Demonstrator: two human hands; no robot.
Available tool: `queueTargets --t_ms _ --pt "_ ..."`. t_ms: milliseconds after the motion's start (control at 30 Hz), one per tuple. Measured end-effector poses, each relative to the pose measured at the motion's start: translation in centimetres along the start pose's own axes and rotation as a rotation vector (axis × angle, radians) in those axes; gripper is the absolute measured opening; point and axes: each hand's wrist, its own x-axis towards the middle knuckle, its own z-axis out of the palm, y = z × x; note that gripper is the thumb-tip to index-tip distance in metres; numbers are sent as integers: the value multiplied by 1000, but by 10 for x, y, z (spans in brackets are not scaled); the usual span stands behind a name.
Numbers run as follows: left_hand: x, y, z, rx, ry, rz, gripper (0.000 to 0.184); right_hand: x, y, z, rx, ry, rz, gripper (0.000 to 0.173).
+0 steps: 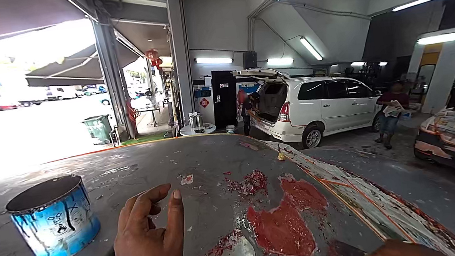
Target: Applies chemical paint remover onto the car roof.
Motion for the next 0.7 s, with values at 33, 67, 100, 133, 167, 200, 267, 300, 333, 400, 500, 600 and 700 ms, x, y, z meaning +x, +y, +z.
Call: queueTargets --t_ms 33,67,100,133,167,200,267,300,333,400,500,600,700 --pt "-1 -1 1 -6 -10 10 34 19 -14 -3 -32 -1 -14 34" --pt "-3 -2 2 -5 -20 25 34 38 -28 -8 -67 3 -23 32" --pt "-4 -2 3 -3 -26 37 34 58 -43 -16 -108 2 -29 31" --pt "-5 -2 4 -3 -33 46 34 74 -60 -28 -150 7 -39 31" --pt "-5 -2 4 -3 -38 48 33 86 -80 -42 -183 -3 -43 31" --pt "-5 -2 4 -3 -41 50 33 94 -97 -56 -222 -19 -45 32" --pt "-5 -4 3 -4 -37 52 33 101 -118 -75 -284 -26 -51 32" --pt "-5 -4 3 -5 -33 49 33 101 -121 -82 -293 2 -49 32" --pt "-5 -5 4 -6 -24 44 33 99 -120 -87 -291 54 -46 33" --pt "-4 -5 3 -16 -4 35 32 94 -107 -85 -273 198 -43 35" --pt "-4 -4 0 -34 1 27 31 86 -85 -54 -238 131 8 32" --pt "-2 -4 2 -51 7 34 31 68 -69 -40 -238 149 32 31" --pt "-4 -5 1 -32 10 6 30 46 -67 -37 -175 252 59 33"
